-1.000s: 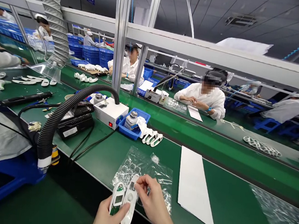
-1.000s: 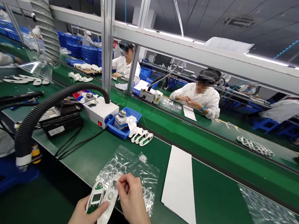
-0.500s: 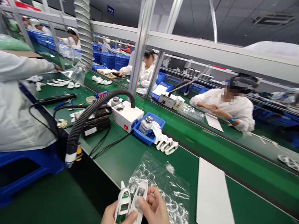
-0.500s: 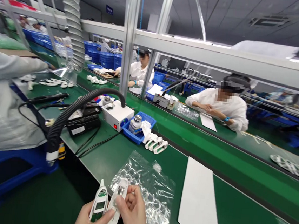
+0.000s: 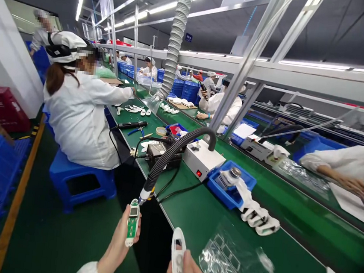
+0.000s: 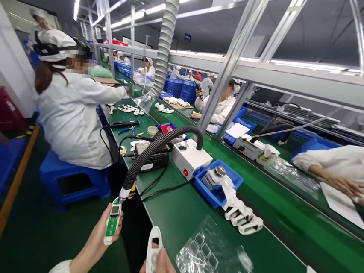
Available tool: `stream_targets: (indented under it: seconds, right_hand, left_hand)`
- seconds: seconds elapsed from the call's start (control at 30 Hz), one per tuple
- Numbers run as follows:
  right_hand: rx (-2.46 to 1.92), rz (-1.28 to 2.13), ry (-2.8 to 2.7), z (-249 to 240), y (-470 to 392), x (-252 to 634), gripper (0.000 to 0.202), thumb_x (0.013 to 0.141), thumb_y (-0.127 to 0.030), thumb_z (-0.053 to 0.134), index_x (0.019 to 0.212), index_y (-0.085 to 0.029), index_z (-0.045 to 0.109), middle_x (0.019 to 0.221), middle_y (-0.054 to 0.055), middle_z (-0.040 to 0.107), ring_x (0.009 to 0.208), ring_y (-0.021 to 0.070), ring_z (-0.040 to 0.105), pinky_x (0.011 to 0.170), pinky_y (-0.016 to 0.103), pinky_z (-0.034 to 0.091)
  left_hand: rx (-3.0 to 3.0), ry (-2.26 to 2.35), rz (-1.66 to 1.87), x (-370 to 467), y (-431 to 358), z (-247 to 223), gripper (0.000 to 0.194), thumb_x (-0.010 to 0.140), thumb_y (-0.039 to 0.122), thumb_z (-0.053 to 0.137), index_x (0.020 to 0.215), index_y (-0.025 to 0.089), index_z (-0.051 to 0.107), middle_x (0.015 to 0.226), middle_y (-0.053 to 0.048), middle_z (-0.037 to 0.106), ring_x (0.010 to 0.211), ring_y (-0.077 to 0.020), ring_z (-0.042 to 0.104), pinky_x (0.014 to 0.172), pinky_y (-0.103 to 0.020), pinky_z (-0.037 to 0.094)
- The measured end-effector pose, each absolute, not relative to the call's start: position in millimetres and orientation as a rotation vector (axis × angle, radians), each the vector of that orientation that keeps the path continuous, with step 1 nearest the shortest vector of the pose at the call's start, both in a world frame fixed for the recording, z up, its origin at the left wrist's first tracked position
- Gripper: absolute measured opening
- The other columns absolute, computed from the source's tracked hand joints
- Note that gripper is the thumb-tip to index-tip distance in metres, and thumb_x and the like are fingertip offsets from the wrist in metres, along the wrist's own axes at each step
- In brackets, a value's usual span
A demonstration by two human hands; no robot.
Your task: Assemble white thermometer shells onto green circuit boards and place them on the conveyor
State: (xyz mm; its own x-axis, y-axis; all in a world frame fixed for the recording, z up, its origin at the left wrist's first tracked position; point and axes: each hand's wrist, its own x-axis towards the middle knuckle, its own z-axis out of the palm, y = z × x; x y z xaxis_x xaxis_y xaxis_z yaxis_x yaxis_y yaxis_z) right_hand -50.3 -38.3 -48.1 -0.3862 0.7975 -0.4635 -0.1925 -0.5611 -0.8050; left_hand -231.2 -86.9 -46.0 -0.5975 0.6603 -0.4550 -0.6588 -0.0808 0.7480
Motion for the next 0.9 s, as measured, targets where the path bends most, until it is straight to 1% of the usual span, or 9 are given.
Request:
stream_targets:
  seconds: [0.07,0.13,0.23,0.3,0.4,0.57,0.7,0.9]
  right_hand:
    - [-1.19,2.11,-0.951,-49,-34,-84,0.063,0.065,-0.078,0.062,0.081,-0.017,0.065,0.048,0.001,0.057,0.03,0.0082,0.038,0.029,0.018,0.018]
    - [-1.145,2.222,-1.002,-48,-33,-126,0.064,0.064,-0.079,0.061,0.076,-0.016,0.062,0.047,0.001,0.056,0.029,0.0068,0.037,0.028,0.016,0.014]
    - [-1.035,2.342,-1.034,-45,-42,-183,0.062,0.064,-0.077,0.061,0.068,-0.015,0.058,0.045,0.001,0.056,0.029,0.0058,0.038,0.027,0.015,0.014]
    - [-0.994,2.383,-1.031,-44,-50,-201,0.059,0.066,-0.075,0.061,0.066,-0.016,0.055,0.044,0.0,0.055,0.029,0.0053,0.037,0.027,0.015,0.014]
    - [-0.983,2.377,-0.996,-46,-53,-194,0.056,0.068,-0.072,0.063,0.068,-0.017,0.054,0.045,-0.001,0.056,0.029,0.0042,0.035,0.027,0.014,0.011]
    - [-1.036,2.267,-0.957,-52,-41,-164,0.058,0.067,-0.073,0.063,0.066,-0.016,0.055,0.045,-0.002,0.055,0.029,0.0034,0.033,0.028,0.014,0.01]
    - [-1.082,2.271,-0.962,-52,-42,-177,0.06,0.063,-0.076,0.063,0.064,-0.017,0.055,0.041,-0.002,0.053,0.027,0.0044,0.033,0.027,0.014,0.01]
    - [-1.087,2.299,-0.997,-47,-49,-196,0.058,0.065,-0.075,0.061,0.066,-0.017,0.054,0.041,-0.002,0.053,0.028,0.0055,0.037,0.027,0.014,0.013]
  left_hand:
    - [0.011,1.267,1.821,-233,-90,-42,0.047,0.078,0.063,0.06,0.078,0.015,0.06,0.054,0.004,0.05,0.044,-0.009,0.045,0.04,-0.019,0.034]
    - [-0.01,1.31,1.853,-236,-95,-40,0.047,0.078,0.063,0.06,0.075,0.016,0.059,0.051,0.005,0.049,0.043,-0.0095,0.046,0.041,-0.019,0.036]
    - [-0.075,1.391,1.903,-248,-106,-41,0.051,0.077,0.067,0.057,0.066,0.018,0.054,0.048,0.005,0.049,0.042,-0.0102,0.046,0.041,-0.02,0.037]
    - [-0.106,1.419,1.912,-253,-111,-42,0.053,0.077,0.069,0.054,0.063,0.018,0.052,0.045,0.005,0.049,0.04,-0.0112,0.046,0.04,-0.021,0.035]
    - [-0.107,1.415,1.901,-247,-106,-44,0.053,0.076,0.07,0.054,0.062,0.019,0.051,0.043,0.005,0.048,0.038,-0.0113,0.044,0.039,-0.021,0.033]
    - [-0.053,1.351,1.88,-224,-86,-45,0.051,0.075,0.069,0.058,0.063,0.019,0.051,0.044,0.007,0.045,0.039,-0.0092,0.04,0.041,-0.02,0.031]
    - [-0.09,1.372,1.895,-230,-88,-47,0.054,0.075,0.072,0.054,0.064,0.019,0.051,0.045,0.007,0.045,0.039,-0.0096,0.041,0.04,-0.021,0.031]
    - [-0.094,1.418,1.927,-244,-100,-45,0.057,0.075,0.074,0.052,0.06,0.019,0.05,0.043,0.006,0.046,0.038,-0.011,0.043,0.04,-0.022,0.033]
